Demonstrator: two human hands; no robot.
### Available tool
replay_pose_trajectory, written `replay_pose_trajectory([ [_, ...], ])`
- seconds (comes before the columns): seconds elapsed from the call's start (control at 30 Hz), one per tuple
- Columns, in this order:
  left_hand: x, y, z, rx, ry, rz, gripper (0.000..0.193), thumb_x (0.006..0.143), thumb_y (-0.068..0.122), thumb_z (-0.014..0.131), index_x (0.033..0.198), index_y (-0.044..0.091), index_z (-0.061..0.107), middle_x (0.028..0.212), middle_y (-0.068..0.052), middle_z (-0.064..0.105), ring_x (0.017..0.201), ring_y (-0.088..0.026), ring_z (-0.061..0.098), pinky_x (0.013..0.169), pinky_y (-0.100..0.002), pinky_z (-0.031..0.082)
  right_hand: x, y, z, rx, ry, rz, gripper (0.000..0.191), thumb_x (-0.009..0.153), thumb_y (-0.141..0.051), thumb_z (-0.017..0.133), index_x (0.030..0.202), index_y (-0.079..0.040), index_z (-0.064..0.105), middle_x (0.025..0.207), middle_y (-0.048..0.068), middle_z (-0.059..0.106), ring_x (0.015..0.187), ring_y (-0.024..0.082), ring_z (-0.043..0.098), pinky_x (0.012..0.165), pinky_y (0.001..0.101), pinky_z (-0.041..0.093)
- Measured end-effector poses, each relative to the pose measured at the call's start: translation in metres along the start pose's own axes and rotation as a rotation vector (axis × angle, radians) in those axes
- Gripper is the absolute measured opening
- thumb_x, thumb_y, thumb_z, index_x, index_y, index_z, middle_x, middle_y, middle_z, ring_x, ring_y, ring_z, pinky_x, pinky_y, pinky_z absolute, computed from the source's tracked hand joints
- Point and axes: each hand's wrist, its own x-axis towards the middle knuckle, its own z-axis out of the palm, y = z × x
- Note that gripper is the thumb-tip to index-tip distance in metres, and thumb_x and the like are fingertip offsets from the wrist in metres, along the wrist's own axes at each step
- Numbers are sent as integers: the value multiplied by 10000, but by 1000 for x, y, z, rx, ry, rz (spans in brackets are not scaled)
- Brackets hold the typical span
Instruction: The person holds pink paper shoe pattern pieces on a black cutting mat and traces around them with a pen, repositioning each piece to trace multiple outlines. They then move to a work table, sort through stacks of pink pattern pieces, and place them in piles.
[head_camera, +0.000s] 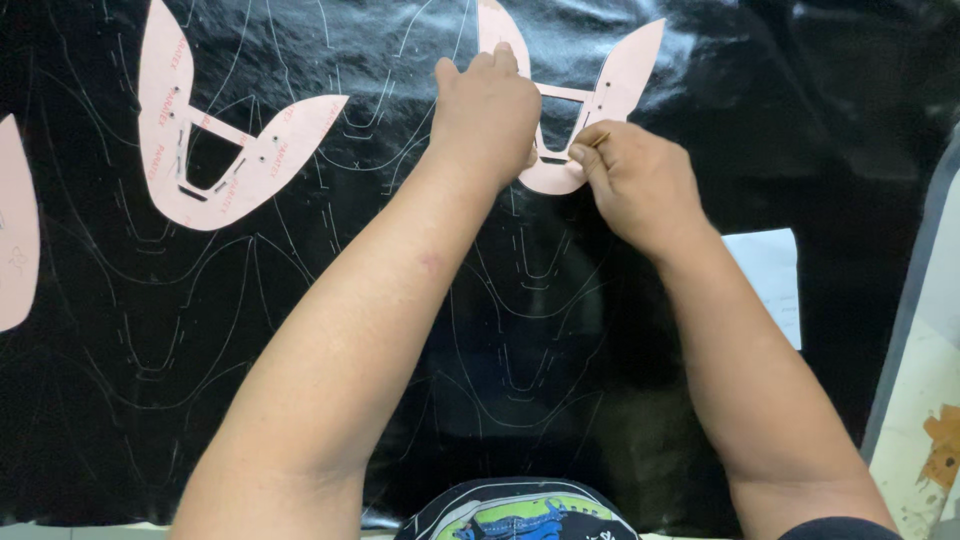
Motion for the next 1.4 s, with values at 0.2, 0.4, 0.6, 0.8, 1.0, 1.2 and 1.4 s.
replay_pose_trajectory([
  [0.2,1,4,6,-3,-45,-9,188,747,152,775,929,106,779,1168,-117,652,1086,-263,607,918,-529,424,0,4,0,93,20,73,172,1059,-186,658,1024,-34,731,927,107,750,807,282,730,732,369,558],
  [0.4,0,3,12,21,46,13,216,727,129,753,937,90,780,1336,-201,607,1117,-274,599,905,-541,427,-1,11,1,349,127,181,173,1099,-139,608,1060,5,696,932,102,768,864,183,779,780,285,594],
  [0.6,1,3,15,17,26,13,206,752,126,740,951,87,778,1333,-209,606,1153,-286,584,933,-561,420,-1,9,3,284,128,133,153,1090,-133,623,1055,-11,708,944,101,779,885,186,785,775,293,597],
  [0.8,1,3,17,-7,41,13,201,755,109,727,948,81,777,1322,-206,612,1167,-293,580,931,-553,421,-2,5,5,29,94,25,143,1065,-155,678,1037,-24,726,893,135,762,790,264,731,708,346,557],
  [1.0,1,4,18,-19,47,13,189,767,109,724,946,81,777,1290,-192,630,1171,-290,580,931,-555,426,10,25,6,315,123,180,176,1110,-155,613,1066,-5,694,908,86,764,839,150,773,762,280,592],
  [1.2,-1,3,18,8,87,18,210,717,137,772,919,79,778,1331,-207,613,1118,-283,599,897,-531,454,14,32,11,323,160,162,158,1110,-132,617,1085,7,688,942,72,775,897,140,784,796,256,602],
  [1.4,-6,-2,16,-70,82,9,335,649,225,858,934,72,773,1352,-183,601,1124,-281,593,886,-526,468,13,25,13,192,190,48,128,1101,-143,657,1078,-22,690,930,108,755,860,197,768,742,305,588],
])
